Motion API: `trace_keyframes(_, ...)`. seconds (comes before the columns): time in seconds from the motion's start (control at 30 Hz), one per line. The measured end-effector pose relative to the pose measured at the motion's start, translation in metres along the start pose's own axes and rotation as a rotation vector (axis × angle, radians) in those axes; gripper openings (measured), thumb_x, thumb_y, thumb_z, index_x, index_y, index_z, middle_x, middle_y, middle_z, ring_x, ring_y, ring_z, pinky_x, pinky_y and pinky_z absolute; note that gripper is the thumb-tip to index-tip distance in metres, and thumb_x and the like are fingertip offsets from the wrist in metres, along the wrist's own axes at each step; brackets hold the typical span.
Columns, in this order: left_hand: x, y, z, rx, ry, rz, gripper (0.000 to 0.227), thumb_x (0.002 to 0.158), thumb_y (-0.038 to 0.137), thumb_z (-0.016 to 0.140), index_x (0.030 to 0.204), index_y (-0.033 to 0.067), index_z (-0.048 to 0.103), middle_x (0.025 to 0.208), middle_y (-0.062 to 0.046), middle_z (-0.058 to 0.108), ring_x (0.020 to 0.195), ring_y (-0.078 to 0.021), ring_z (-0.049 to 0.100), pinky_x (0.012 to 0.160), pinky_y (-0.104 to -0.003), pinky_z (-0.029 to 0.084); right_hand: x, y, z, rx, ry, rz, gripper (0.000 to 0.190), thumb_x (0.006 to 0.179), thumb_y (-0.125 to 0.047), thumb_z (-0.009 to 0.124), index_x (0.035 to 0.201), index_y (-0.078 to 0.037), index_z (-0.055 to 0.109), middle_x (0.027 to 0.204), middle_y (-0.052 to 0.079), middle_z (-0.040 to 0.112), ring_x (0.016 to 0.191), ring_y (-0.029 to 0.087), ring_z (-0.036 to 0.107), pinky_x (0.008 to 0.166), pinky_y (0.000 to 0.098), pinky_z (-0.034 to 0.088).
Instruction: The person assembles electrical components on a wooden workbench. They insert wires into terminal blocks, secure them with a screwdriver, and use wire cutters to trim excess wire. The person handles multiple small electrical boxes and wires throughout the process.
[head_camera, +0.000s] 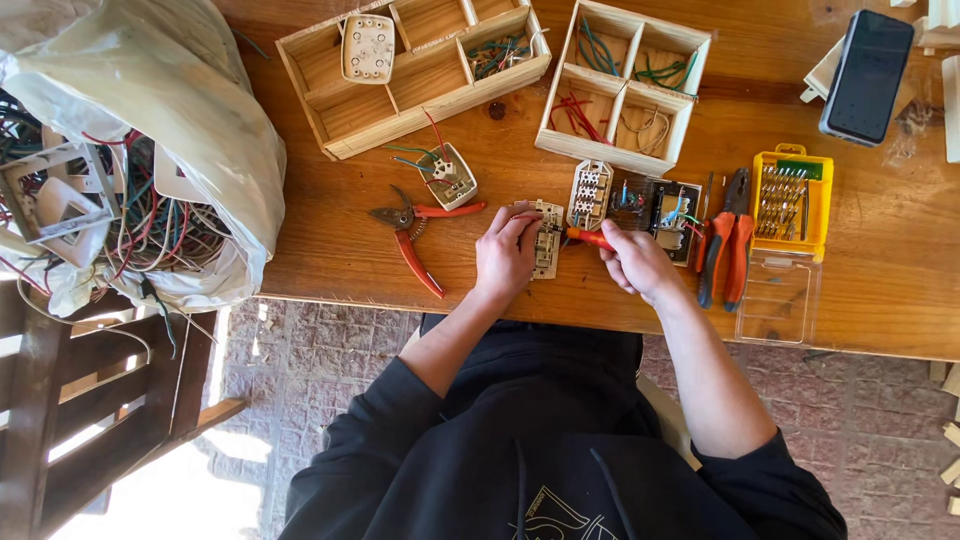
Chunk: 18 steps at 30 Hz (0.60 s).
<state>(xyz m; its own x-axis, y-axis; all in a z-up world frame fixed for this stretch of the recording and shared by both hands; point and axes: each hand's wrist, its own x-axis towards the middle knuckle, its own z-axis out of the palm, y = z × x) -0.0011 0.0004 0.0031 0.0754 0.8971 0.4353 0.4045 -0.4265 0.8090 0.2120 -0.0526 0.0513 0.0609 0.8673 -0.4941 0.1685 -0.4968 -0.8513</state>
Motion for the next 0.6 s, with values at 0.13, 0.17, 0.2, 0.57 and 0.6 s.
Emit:
trace_keyframes(0.13, 0.0, -0.001, 0.001, 0.011, 0.023, 0.016, 0.006, 0.096, 0.015, 0.072, 0.092, 0.014, 0.075, 0.1, 0.005, 0.071, 0.106, -0.0224, 0.073, 0.083, -0.034, 0.061, 0.015, 0.033, -0.006, 0.04, -0.04, -0.028, 0.039, 0.111, -0.036, 0.044, 0.107, 0.001, 0.056, 0.044, 0.006, 0.045, 0.025, 0.015, 0.043, 0.028, 0.0263, 0.032)
trace_keyframes(0.17, 0.001, 0.0, 0.0, 0.005, 0.024, 0.016, 0.006, 0.096, 0.015, 0.072, 0.092, 0.0143, 0.075, 0.099, 0.005, 0.071, 0.106, -0.0225, 0.073, 0.083, -0.034, 0.061, 0.015, 0.032, -0.004, 0.023, -0.007, -0.073, 0.031, 0.109, -0.03, 0.05, 0.112, 0.001, 0.055, 0.045, 0.007, 0.046, 0.025, 0.017, 0.044, 0.03, 0.0258, 0.033)
trace_keyframes(0.2, 0.0, 0.0, 0.0, 0.0, 0.026, 0.012, 0.005, 0.096, 0.015, 0.072, 0.092, 0.0146, 0.076, 0.099, 0.005, 0.071, 0.106, -0.0226, 0.073, 0.083, -0.034, 0.061, 0.013, 0.033, -0.002, 0.005, 0.023, -0.115, 0.026, 0.107, -0.023, 0.055, 0.118, 0.0, 0.054, 0.046, 0.008, 0.047, 0.026, 0.018, 0.045, 0.031, 0.0252, 0.034)
trace_keyframes(0.57, -0.001, -0.003, 0.002, -0.003, 0.031, 0.028, 0.005, 0.095, 0.015, 0.073, 0.092, 0.0135, 0.076, 0.099, 0.004, 0.072, 0.104, -0.0231, 0.074, 0.082, -0.034, 0.061, 0.009, 0.007, -0.003, -0.305, 0.194, -0.088, 0.048, 0.111, -0.05, 0.053, 0.084, -0.013, 0.07, 0.046, 0.001, 0.054, 0.045, 0.018, 0.055, 0.057, 0.0321, 0.046)
trace_keyframes(0.6, -0.002, -0.004, 0.003, 0.006, 0.04, 0.023, 0.005, 0.095, 0.016, 0.073, 0.092, 0.0141, 0.076, 0.1, 0.004, 0.072, 0.104, -0.0224, 0.074, 0.082, -0.034, 0.061, 0.01, 0.009, -0.004, -0.323, 0.176, -0.089, 0.051, 0.112, -0.049, 0.052, 0.085, -0.01, 0.069, 0.047, 0.003, 0.056, 0.047, 0.02, 0.055, 0.058, 0.0338, 0.048)
